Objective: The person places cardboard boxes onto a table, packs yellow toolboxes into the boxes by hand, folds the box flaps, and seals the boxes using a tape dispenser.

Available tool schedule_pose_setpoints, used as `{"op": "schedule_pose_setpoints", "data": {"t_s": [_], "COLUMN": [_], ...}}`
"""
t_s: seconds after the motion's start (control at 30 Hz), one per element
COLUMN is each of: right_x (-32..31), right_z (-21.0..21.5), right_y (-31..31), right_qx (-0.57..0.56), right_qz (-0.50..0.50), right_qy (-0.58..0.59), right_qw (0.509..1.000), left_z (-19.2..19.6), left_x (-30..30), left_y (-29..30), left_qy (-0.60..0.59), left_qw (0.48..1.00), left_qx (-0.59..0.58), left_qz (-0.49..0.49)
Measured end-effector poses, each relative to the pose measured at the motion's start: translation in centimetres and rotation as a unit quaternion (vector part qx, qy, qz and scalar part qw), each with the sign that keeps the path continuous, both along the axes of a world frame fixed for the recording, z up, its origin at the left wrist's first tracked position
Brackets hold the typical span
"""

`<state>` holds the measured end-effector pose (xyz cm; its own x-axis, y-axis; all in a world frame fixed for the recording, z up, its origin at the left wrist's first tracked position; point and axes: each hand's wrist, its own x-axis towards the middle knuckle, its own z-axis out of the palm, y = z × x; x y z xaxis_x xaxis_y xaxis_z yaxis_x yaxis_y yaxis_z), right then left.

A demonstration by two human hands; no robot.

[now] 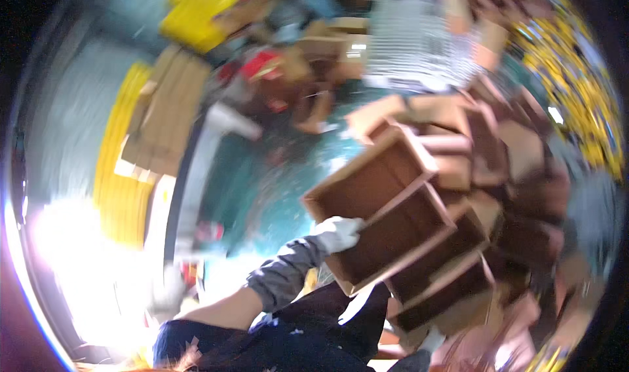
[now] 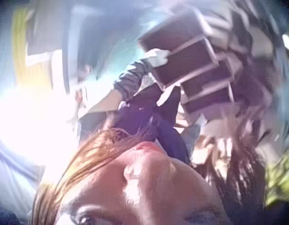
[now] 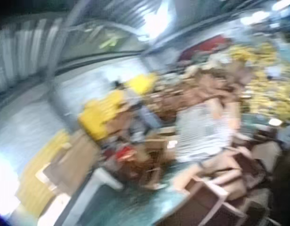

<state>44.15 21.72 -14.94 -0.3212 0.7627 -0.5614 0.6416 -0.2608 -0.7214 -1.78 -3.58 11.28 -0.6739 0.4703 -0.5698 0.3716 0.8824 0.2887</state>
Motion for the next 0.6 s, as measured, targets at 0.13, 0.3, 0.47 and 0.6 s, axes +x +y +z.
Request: {"op": "schedule_pose_setpoints", "data": {"t_s": [0.13, 0.3, 0.47, 0.6], "right_x": [2.5, -29.1, -44.5, -52.0], "right_z": [4.0, 11.2, 21.0, 22.4], "right_y": [7.3, 10.0, 5.5, -6.8], "right_qx": [-0.074, 0.125, 0.287, 0.353], "right_qz": [0.227, 0.431, 0.518, 0.56], "right_qy": [-0.309, -0.147, -0.009, 0.095], "right_qw": [0.921, 0.882, 0.806, 0.743], "left_z": [7.3, 13.3, 19.3, 20.7], "left_x": [2.6, 6.1, 11.8, 18.3], "left_y": [-2.4, -16.3, -27.8, -38.4], "left_qy": [0.04, 0.099, 0.2, 0.281], "left_qw": [0.996, 0.972, 0.908, 0.831], "left_qx": [0.057, 0.076, 0.074, 0.058], "left_qz": [0.05, 0.198, 0.36, 0.476]}}
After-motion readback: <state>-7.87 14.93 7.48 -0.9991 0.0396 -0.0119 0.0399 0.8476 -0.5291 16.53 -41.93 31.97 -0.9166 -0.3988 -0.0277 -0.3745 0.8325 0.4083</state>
